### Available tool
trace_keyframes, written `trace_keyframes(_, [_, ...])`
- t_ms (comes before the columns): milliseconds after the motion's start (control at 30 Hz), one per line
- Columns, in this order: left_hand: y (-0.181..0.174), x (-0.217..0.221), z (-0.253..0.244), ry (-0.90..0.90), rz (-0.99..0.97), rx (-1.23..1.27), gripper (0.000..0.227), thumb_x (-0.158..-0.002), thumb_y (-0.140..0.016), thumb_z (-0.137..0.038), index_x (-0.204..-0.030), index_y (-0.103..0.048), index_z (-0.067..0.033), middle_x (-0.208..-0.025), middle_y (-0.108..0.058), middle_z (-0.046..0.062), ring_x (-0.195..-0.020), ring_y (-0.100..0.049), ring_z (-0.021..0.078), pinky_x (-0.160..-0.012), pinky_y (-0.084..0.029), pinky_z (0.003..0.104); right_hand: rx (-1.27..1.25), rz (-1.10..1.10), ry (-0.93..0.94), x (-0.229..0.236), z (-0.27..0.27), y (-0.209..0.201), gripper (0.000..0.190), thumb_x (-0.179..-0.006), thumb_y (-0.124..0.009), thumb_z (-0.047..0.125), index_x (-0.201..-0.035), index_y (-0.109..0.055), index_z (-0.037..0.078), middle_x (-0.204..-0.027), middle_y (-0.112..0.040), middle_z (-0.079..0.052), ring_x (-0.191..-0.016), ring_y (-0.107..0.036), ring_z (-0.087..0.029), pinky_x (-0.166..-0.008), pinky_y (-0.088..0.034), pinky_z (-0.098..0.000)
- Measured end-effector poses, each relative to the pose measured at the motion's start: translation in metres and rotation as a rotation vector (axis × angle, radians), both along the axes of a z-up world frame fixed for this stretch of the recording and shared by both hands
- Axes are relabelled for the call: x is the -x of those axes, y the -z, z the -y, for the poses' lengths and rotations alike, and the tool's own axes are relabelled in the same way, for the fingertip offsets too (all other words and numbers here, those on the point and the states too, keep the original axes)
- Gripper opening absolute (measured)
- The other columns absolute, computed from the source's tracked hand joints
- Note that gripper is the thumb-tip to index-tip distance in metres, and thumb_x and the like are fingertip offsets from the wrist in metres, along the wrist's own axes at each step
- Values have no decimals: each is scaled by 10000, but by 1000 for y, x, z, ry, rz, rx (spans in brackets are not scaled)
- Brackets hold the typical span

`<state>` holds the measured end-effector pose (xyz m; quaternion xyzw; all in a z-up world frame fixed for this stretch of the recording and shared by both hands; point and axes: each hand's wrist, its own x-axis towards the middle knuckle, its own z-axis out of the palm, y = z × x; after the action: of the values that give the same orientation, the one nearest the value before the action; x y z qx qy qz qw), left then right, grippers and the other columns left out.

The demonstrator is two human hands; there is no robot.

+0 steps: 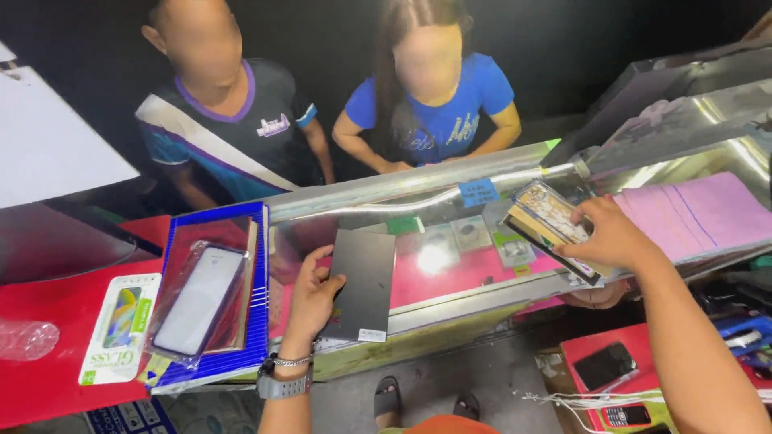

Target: Applying individual protective glass covers to the camera lenses of a pink smartphone at a service counter.

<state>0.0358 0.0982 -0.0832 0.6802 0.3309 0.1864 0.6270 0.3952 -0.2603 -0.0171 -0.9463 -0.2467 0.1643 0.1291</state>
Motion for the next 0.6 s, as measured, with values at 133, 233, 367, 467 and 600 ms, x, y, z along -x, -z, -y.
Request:
trace_keyframes(133, [-9,0,1,-13,-36,-25,499,-916,-650,-69,-1396,-570,-178,-610,-376,-38,-571,-394,102,-581,-358,268,-13,-43,40,5,-2,-6,567,-708,-879,411,-1145,-640,140,-1261,-585,-34,-1175,-555,-201,-983,-467,-370])
trace_keyframes(233, [7,-1,-3,-11,18,-31,510,-900,-652,-50,-1391,-566,-160,-605,-368,-41,-562,-383,92,-563,-350,265,-15,-139,113,17,-7,-25,519,-791,-818,351,-1231,-629,151,-1405,-593,-36,-1308,-552,-235,-1044,-450,-420])
trace_keyframes(367, [24,-1,-9,-14,-2,11,536,-894,-650,-48,-1407,-558,-171,-620,-432,-15,-568,-404,100,-561,-341,268,-56,-151,75,6,2,-24,503,-829,-764,331,-1292,-655,166,-1380,-635,-10,-1263,-594,-213,-1052,-450,-380])
trace_keyframes(467, [67,2,-27,53,249,137,644,-886,-631,65,-1485,-477,-115,-823,-645,87,-668,-677,160,-591,-570,268,-208,-143,55,0,8,-24,531,-770,-839,296,-1254,-717,116,-1287,-715,-237,-1312,-606,-395,-1126,-446,-521])
trace_keyframes(600, [27,0,-13,15,113,75,564,-898,-624,20,-1434,-520,-123,-724,-537,58,-600,-536,152,-543,-470,292,-171,-251,93,-6,5,-32,441,-864,-751,265,-1273,-673,120,-1295,-706,-147,-1242,-634,-305,-1052,-469,-461])
